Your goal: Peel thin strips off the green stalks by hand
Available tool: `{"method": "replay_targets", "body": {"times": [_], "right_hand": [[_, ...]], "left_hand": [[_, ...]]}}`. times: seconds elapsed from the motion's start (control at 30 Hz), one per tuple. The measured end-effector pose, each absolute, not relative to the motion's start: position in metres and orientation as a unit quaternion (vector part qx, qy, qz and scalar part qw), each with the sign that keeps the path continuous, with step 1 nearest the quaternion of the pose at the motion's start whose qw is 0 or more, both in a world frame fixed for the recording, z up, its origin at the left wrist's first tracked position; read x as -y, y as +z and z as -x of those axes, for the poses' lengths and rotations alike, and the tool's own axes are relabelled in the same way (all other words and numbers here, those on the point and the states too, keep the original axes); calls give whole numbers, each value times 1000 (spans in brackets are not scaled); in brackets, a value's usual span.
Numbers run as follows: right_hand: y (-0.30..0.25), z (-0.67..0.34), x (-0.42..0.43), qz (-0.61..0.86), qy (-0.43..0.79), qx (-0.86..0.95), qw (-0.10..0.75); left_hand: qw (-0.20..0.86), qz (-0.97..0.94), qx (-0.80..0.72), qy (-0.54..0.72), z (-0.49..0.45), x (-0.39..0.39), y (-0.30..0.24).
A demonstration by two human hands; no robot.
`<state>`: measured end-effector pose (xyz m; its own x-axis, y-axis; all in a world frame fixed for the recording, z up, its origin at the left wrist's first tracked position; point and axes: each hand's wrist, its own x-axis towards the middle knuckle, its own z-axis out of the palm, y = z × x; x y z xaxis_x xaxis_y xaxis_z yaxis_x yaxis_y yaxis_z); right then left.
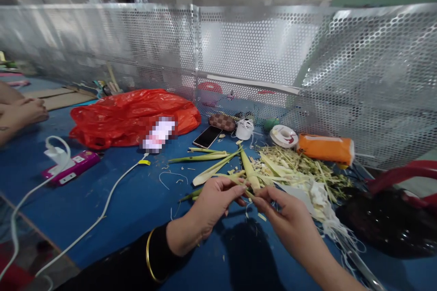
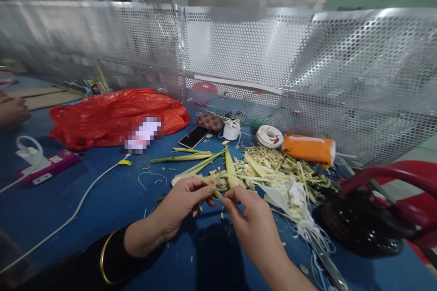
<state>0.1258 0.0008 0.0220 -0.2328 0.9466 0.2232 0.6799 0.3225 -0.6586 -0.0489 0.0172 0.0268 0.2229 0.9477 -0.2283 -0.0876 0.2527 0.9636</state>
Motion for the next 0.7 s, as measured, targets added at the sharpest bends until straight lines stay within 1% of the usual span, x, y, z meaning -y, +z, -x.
{"method": "replay_targets", "body": {"times": [0.17, 0.23, 0.3, 0.4, 0.53, 0.6, 0.7], "right_hand": [[23, -123, 2, 517, 193, 782, 289], [23, -121, 2, 511, 197, 784, 291], [22, -120, 1, 509, 226, 775, 298], [18, -121, -2, 522, 254, 737, 346], [12, -125, -9, 503, 198, 719, 437], [10, -125, -12, 473, 176, 736, 452], [9, -125, -12, 449, 167, 762, 435]], "left_hand": [[612, -446, -483, 439, 45, -17, 20], [625, -427, -469, 455, 44, -18, 19], [645, -407, -446, 469, 45, -20, 19], [689, -371, -398, 478, 48, -23, 19], [770, -325, -327, 441, 51, -25, 12], [799, -315, -298, 417, 51, -24, 9], [823, -313, -271, 389, 51, -23, 7]]}}
